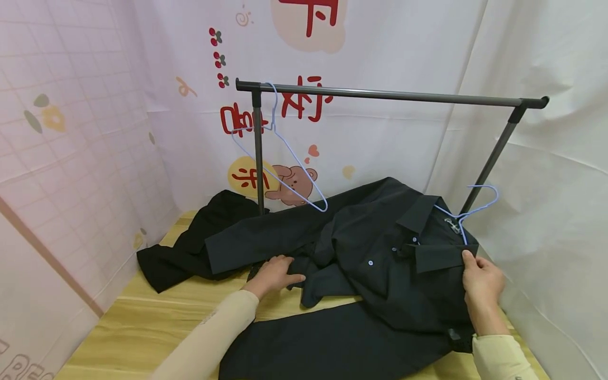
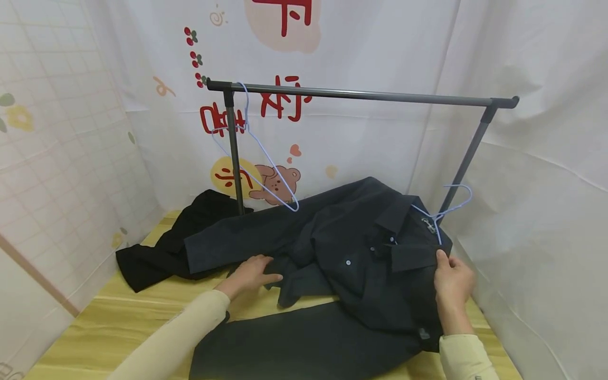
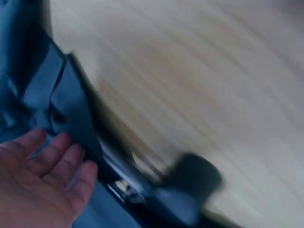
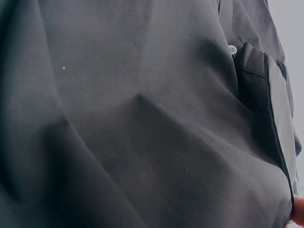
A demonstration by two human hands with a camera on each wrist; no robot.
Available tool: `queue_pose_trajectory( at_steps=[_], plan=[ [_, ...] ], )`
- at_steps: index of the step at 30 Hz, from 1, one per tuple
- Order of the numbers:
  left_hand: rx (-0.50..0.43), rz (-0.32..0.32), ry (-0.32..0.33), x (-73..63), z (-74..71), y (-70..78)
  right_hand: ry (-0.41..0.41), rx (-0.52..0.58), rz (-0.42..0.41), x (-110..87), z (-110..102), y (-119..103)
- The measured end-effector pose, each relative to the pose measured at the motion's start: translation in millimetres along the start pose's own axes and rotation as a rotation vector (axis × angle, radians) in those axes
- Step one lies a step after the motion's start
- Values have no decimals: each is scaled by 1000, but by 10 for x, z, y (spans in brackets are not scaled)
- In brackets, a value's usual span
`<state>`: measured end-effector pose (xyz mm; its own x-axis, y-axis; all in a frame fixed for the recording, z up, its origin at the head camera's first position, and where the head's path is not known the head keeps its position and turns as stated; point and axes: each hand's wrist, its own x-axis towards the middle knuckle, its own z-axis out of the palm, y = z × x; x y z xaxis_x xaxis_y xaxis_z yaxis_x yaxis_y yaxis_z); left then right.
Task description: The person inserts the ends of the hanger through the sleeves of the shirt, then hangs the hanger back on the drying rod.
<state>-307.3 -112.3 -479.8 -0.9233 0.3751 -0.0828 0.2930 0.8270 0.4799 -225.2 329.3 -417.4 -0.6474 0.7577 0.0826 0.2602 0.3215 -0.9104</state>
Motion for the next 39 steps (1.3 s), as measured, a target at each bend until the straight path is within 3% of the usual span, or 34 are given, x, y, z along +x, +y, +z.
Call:
queue_pose_trajectory(
  at_steps=[4, 6, 9, 12, 15, 18, 20, 24, 28, 32, 36, 39],
  plan=[
    [65, -48, -27, 169, 161, 106, 2, 6, -24, -20, 30, -5],
    [119, -45, -8, 221, 221, 134, -1, 13, -37, -29, 47, -4],
    [200, 13, 75, 279, 273, 141, -4, 35, -45, -41, 66, 7],
    [205, 107, 186, 297, 258, 117, -8, 52, -44, -50, 67, 19],
    [97, 178, 245, 247, 135, 87, -15, 76, -31, -51, 43, 21],
    [-58, 198, 250, 116, -71, 30, -19, 87, -21, -38, 9, 19],
    [-164, 195, 247, -21, -229, -32, -20, 94, -16, -21, -12, 20],
    [-245, 218, 251, -319, -528, -243, -22, 111, -2, 15, -43, 25],
    [-284, 167, 326, -579, -785, -518, -13, 117, 37, 38, -79, 52],
    [-434, 39, 482, -733, -944, -760, -7, 139, 72, 43, -97, 93],
    [-478, -73, 599, -784, -958, -884, -12, 165, 84, 38, -93, 116],
    [-416, -124, 586, -807, -910, -906, -14, 157, 76, 29, -93, 118]
  ],
)
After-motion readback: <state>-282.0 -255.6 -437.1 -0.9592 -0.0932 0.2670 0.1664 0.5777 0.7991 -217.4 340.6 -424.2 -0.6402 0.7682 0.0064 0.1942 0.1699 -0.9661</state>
